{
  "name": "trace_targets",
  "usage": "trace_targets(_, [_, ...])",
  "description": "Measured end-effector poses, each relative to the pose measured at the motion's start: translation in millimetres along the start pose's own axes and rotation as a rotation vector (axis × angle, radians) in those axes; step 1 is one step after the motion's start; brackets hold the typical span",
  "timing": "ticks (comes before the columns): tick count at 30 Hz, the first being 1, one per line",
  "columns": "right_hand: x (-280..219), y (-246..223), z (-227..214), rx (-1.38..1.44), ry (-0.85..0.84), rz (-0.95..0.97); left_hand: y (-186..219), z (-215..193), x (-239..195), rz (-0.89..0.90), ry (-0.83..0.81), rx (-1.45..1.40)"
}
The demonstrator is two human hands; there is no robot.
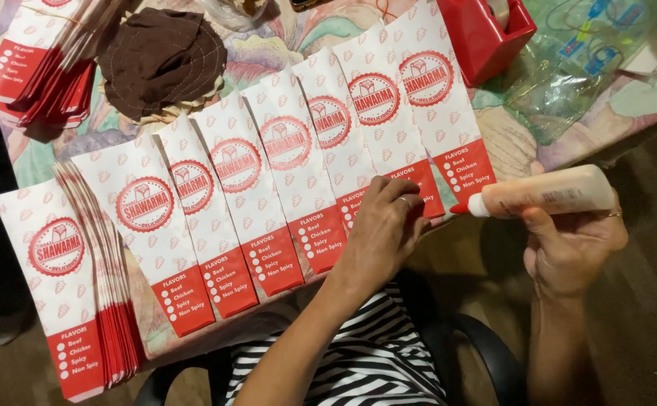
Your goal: The person applies glue from a bottle to several paper shawarma sleeves laid out on a table and then stacks the sleeves together.
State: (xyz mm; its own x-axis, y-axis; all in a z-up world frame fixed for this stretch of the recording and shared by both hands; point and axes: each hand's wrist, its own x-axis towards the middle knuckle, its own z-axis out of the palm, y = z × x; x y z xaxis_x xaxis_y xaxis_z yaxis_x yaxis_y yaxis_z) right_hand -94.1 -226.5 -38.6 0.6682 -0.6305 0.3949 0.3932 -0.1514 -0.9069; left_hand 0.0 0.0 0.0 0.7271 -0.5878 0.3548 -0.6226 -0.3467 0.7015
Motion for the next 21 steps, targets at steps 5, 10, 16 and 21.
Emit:
trace_targets(5, [-11.3,-4.4,14.1,-0.079,-0.049,0.023,-3.6,8.9,1.0,-0.034,0.039,-0.03])
trace_targets(10, [-28.3,4.4,18.2,-0.208,-0.053,0.125,-2.1,3.7,1.2,-0.057,-0.006,-0.019])
trace_targets(16, [-15.0,1.0,13.5,-0.208,-0.064,0.063,-4.9,5.1,0.3,-0.056,0.026,-0.071])
trace_targets(21, [-13.4,0.0,15.5,-0.142,-0.053,0.033,-5.1,3.8,0.7,-0.025,0.047,-0.051])
